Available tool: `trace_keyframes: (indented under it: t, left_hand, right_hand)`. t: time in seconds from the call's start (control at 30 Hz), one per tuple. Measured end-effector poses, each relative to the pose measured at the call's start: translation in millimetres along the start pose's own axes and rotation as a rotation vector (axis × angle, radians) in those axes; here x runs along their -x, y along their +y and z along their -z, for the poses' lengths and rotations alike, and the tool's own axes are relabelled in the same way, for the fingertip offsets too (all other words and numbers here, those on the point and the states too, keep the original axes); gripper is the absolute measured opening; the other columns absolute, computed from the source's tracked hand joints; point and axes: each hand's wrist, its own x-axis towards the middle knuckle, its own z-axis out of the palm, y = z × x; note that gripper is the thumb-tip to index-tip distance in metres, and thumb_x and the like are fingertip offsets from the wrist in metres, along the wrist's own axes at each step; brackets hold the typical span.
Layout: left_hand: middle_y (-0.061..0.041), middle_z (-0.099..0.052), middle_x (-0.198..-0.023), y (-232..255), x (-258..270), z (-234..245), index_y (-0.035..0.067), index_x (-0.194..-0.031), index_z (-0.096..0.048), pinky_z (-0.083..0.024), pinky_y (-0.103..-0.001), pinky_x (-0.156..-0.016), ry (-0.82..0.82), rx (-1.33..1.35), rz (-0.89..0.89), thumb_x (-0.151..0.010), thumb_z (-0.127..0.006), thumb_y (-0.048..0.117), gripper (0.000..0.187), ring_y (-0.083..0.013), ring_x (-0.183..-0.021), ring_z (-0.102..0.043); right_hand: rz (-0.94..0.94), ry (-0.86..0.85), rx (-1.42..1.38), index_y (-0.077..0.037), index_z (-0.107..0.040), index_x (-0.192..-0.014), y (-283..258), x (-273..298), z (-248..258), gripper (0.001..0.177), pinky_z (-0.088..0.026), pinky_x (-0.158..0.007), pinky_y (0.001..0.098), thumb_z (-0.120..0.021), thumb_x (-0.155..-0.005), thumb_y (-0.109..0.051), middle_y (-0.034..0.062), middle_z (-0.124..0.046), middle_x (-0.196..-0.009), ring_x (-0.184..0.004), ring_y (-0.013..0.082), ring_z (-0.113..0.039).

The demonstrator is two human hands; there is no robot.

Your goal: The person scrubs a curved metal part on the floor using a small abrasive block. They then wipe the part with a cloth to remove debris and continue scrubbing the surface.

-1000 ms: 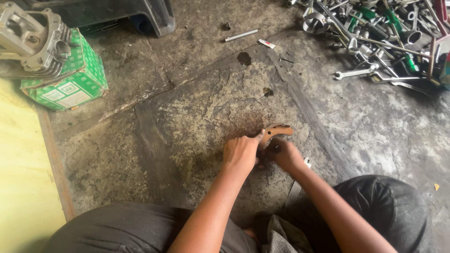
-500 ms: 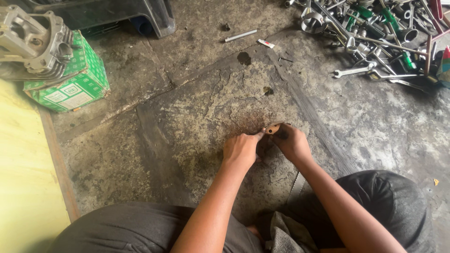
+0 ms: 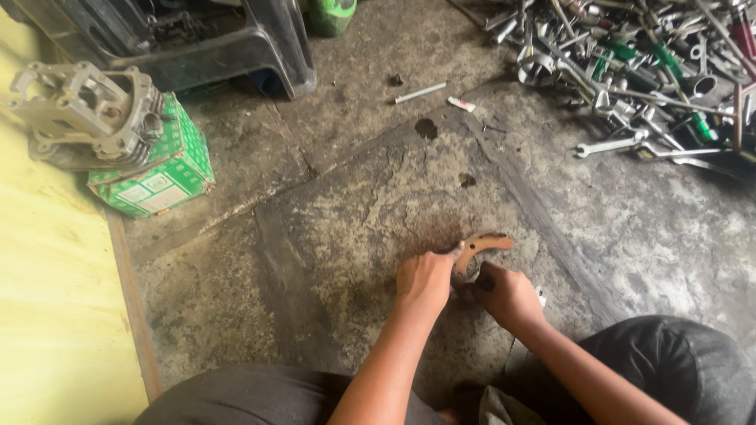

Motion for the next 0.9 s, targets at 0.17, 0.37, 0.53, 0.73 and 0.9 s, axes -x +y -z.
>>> trace_keyframes:
  t: [0.17,0.37,0.53,0.73,0.9]
  left_hand:
    - [-0.011,-0.075,-0.089,1,2,0,0.038,-0.153,-0.045,-0.062,-0.041,-0.074,0.0,0.042,0.022,-0.105,-0.047,0.006,0.058,-0.0241,-0.078,-0.076]
    - [-0.014,-0.075,-0.093,1,-5,-5,0.036,-0.144,-0.058,-0.06,-0.045,-0.075,0.095,0.011,-0.016,-0.11,-0.038,0.011,0.047,-0.0281,-0.084,-0.073]
    - [-0.015,-0.074,-0.092,-1,-1,-4,0.037,-0.149,-0.051,-0.061,-0.042,-0.072,0.059,0.03,-0.01,-0.104,-0.042,0.005,0.056,-0.0265,-0.079,-0.074]
    - [-0.014,-0.075,-0.088,-1,-5,-7,0.038,-0.147,-0.051,-0.061,-0.043,-0.068,0.086,0.022,0.001,-0.106,-0.046,0.006,0.053,-0.0265,-0.075,-0.072]
    - [-0.014,-0.075,-0.091,1,-3,-1,0.04,-0.153,-0.046,-0.062,-0.041,-0.072,-0.01,0.022,0.043,-0.102,-0.048,-0.003,0.066,-0.0246,-0.075,-0.074]
  right_hand:
    - [-0.027,0.19,-0.088,-0.007,-0.074,-0.098,6,-35,14,0.028,-0.058,-0.074,0.0408,-0.082,-0.081,-0.027,0.0121,-0.078,-0.093,-0.082,0.0279,-0.076]
    - [-0.022,0.04,-0.355,-0.003,-0.074,-0.095,16,-27,16,0.025,-0.06,-0.076,0.0358,-0.082,-0.082,-0.023,0.0109,-0.081,-0.09,-0.085,0.0231,-0.078]
    - [0.045,0.083,-0.245,-0.006,-0.073,-0.101,0,-23,-6,0.025,-0.06,-0.078,0.0357,-0.08,-0.081,-0.019,0.0116,-0.08,-0.091,-0.084,0.0217,-0.079]
    - [-0.067,0.162,-0.08,-0.007,-0.074,-0.097,-9,-25,2,0.022,-0.059,-0.076,0.041,-0.082,-0.081,-0.02,0.0123,-0.079,-0.093,-0.084,0.0268,-0.076]
    - [-0.146,0.038,-0.26,-0.009,-0.075,-0.093,-7,-32,5,0.015,-0.063,-0.074,0.0397,-0.076,-0.085,-0.022,0.012,-0.08,-0.09,-0.081,0.0282,-0.081]
